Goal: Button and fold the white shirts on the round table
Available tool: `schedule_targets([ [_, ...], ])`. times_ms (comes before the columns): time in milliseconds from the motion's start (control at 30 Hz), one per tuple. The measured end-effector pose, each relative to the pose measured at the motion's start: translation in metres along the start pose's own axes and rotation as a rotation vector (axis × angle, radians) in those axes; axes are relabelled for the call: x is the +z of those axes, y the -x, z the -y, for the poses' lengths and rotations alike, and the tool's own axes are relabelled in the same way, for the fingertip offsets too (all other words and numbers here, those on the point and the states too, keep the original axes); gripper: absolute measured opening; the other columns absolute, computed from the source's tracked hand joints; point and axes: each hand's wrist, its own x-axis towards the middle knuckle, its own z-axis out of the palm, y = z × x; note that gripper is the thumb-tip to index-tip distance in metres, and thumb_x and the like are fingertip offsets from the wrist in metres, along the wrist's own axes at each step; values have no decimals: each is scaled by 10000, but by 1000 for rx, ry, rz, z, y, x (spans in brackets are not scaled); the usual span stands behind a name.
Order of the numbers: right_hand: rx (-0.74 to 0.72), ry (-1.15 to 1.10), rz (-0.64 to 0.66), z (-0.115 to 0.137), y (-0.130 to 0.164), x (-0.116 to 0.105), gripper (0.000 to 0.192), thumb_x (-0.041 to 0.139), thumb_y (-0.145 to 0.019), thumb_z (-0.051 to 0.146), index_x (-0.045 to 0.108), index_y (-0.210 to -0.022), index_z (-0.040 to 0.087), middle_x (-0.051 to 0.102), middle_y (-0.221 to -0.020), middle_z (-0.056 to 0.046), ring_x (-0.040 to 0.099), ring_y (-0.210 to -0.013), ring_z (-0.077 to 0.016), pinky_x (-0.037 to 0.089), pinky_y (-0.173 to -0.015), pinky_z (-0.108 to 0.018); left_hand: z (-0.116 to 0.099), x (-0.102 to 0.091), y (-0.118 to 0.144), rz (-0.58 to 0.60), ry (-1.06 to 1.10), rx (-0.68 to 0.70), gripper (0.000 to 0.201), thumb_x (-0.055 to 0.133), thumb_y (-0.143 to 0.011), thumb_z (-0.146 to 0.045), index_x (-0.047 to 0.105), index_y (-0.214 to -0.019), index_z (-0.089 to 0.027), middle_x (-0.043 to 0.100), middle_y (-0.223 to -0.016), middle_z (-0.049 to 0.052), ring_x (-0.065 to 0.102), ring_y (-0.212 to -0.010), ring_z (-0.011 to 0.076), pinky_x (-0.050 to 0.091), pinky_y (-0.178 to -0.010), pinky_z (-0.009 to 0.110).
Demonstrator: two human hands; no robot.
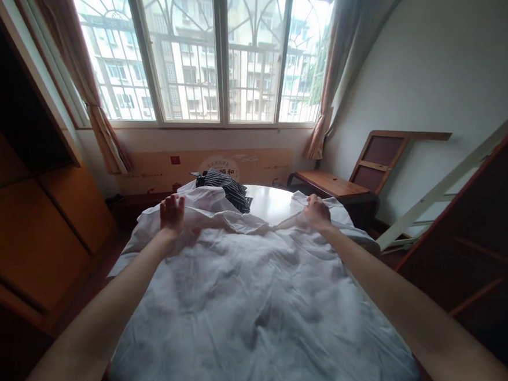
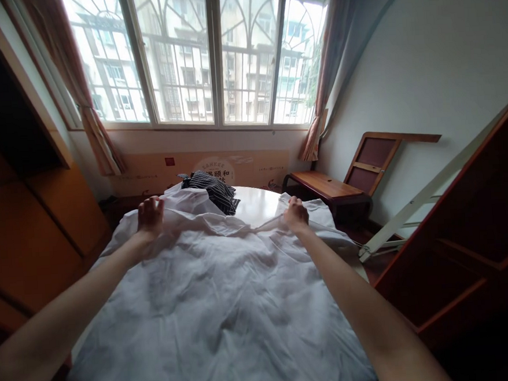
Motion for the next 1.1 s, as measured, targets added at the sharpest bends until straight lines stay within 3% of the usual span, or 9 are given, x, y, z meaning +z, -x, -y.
schedule_targets([
  [100, -136, -61, 14, 12, 11, 9, 345, 506, -718, 97, 507, -1062, 117, 555, -1048, -131, 579, -797, -199, 423, -648, -278, -25, 3, 10, -19, 127, 101, 438, 364, -742, -47, 463, -1164, -108, 468, -1188, 176, 421, -1096, 298, 327, -892, 418],
  [233, -506, -157, 203, 29, 26, 20, 357, 587, -668, 116, 564, -1022, 154, 570, -1010, -88, 545, -873, -192, 430, -735, -277, -49, 11, 15, 59, 284, 373, 423, 482, -665, -97, 519, -1084, -148, 507, -1153, 130, 431, -1095, 266, 331, -943, 388],
  [333, -637, -179, 273, 41, 32, 25, 318, 661, -662, 224, 618, -973, 178, 579, -1001, -93, 503, -970, -221, 416, -792, -303, -55, 15, 9, 92, 352, 361, 287, 497, -719, -184, 575, -994, -160, 561, -1058, 109, 486, -1010, 245, 378, -896, 372],
  [467, -612, -167, 326, 54, 25, 24, 131, 575, -748, 212, 676, -828, 186, 601, -877, -75, 541, -822, -172, 409, -700, -249, -56, 10, -8, 75, 323, 296, 221, 440, -811, -251, 645, -806, -170, 592, -926, 97, 525, -891, 233, 412, -795, 364],
  [600, -513, -173, 468, 63, 7, 20, 164, 530, -759, 238, 672, -820, 185, 610, -739, -30, 542, -669, -137, 370, -583, -218, -60, -1, -22, 148, 292, 236, 228, 452, -811, -255, 662, -811, -168, 603, -876, 84, 552, -790, 200, 417, -694, 305],
  [700, -523, -204, 624, 66, 1, 20, 301, 599, -702, 395, 655, -911, 186, 617, -767, -25, 544, -682, -145, 359, -562, -209, -67, -6, -29, 224, 286, 155, 239, 436, -808, -247, 658, -849, -169, 621, -868, 76, 565, -746, 188, 406, -646, 286],
  [833, -615, -224, 750, 69, 2, 21, 493, 690, -573, 467, 640, -978, 190, 607, -755, -11, 532, -678, -148, 354, -552, -202, -72, -10, -37, 233, 272, 188, 268, 413, -802, -246, 663, -761, -159, 618, -874, 92, 566, -778, 200, 401, -655, 290],
  [967, -621, -199, 681, 75, -7, 19, 204, 629, -608, 238, 679, -796, 177, 595, -686, 3, 511, -632, -124, 329, -534, -194, -75, -16, -51, 355, 285, 86, 220, 454, -754, -240, 663, -730, -176, 646, -810, 78, 574, -739, 207, 397, -616, 286],
  [1100, -453, -272, 601, 83, -35, 16, 148, 518, -649, 192, 655, -682, 146, 583, -617, 5, 507, -604, -123, 325, -511, -194, -81, -17, -71, 402, 276, -70, 251, 459, -749, -323, 661, -755, -174, 657, -820, 88, 584, -771, 231, 408, -630, 297],
])
